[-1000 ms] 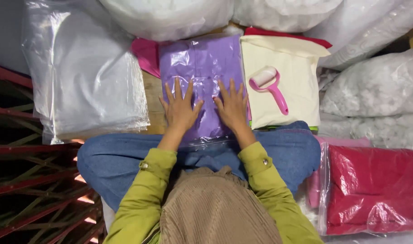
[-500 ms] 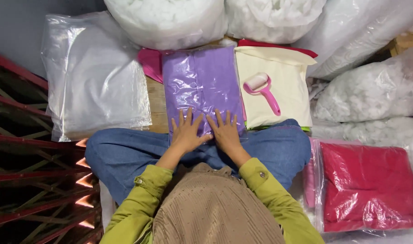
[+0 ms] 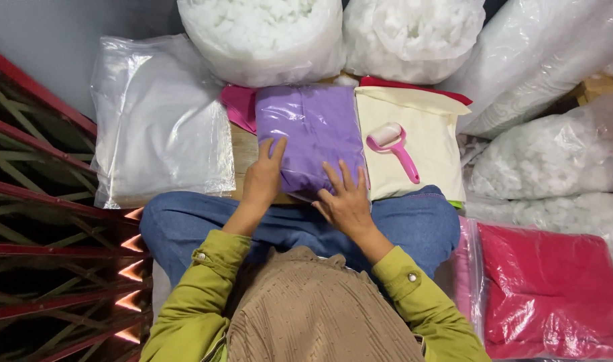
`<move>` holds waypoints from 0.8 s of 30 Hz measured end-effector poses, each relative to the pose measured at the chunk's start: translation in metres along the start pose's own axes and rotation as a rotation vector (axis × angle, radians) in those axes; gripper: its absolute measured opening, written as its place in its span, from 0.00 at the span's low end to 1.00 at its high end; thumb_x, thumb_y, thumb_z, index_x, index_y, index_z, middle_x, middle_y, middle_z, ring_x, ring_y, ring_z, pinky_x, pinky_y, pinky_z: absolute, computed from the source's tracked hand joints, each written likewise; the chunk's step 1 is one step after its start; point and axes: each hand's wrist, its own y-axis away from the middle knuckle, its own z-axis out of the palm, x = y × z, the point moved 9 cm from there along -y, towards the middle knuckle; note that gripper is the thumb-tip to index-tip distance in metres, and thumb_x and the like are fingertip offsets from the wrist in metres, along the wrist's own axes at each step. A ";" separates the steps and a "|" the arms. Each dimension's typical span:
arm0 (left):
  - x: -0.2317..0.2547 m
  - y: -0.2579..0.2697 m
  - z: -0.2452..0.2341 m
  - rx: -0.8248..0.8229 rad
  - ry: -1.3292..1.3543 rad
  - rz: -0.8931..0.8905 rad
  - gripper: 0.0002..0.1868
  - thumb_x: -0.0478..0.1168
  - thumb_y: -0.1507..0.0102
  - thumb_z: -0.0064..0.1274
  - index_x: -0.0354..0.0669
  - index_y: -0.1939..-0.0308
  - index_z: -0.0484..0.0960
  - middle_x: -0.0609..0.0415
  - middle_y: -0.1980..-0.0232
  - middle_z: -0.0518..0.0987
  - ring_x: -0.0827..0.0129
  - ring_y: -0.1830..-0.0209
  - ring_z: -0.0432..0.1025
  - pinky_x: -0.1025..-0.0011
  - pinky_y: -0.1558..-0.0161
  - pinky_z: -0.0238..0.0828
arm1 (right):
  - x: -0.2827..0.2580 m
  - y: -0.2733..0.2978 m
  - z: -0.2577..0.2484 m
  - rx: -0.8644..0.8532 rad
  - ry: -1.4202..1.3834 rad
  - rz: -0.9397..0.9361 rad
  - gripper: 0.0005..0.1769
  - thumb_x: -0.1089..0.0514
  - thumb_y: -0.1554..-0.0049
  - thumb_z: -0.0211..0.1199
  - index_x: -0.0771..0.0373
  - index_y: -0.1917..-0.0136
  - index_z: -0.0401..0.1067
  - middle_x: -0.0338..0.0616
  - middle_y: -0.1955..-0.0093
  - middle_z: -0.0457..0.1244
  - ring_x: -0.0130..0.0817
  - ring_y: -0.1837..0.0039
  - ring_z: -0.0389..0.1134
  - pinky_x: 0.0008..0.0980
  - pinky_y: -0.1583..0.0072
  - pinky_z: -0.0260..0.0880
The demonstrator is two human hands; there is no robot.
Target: The person places a purple pillow into a clear plastic bag and carefully seals the zip-lock closure by hand.
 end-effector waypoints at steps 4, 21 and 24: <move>0.004 -0.018 -0.015 -0.038 0.056 0.007 0.28 0.24 0.40 0.44 0.54 0.39 0.65 0.48 0.28 0.60 0.36 0.59 0.79 0.47 0.56 0.81 | 0.053 0.019 0.047 -0.131 0.217 0.269 0.46 0.46 0.69 0.83 0.50 0.36 0.73 0.62 0.20 0.51 0.73 0.23 0.48 0.78 0.31 0.49; 0.116 -0.028 -0.212 0.466 -0.652 0.292 0.11 0.34 0.38 0.59 0.48 0.54 0.74 0.39 0.18 0.50 0.29 0.39 0.68 0.39 0.46 0.70 | 0.104 -0.191 -0.192 0.085 0.103 0.123 0.07 0.63 0.43 0.68 0.66 0.51 0.77 0.63 0.23 0.52 0.60 0.38 0.69 0.68 0.27 0.52; 0.096 -0.037 -0.232 0.450 -0.661 0.281 0.04 0.35 0.43 0.56 0.47 0.71 0.78 0.51 0.72 0.75 0.62 0.85 0.70 0.65 0.83 0.66 | 0.103 -0.174 -0.179 -0.098 0.117 -0.039 0.34 0.41 0.58 0.81 0.63 0.45 0.77 0.63 0.16 0.44 0.65 0.25 0.55 0.89 0.35 0.39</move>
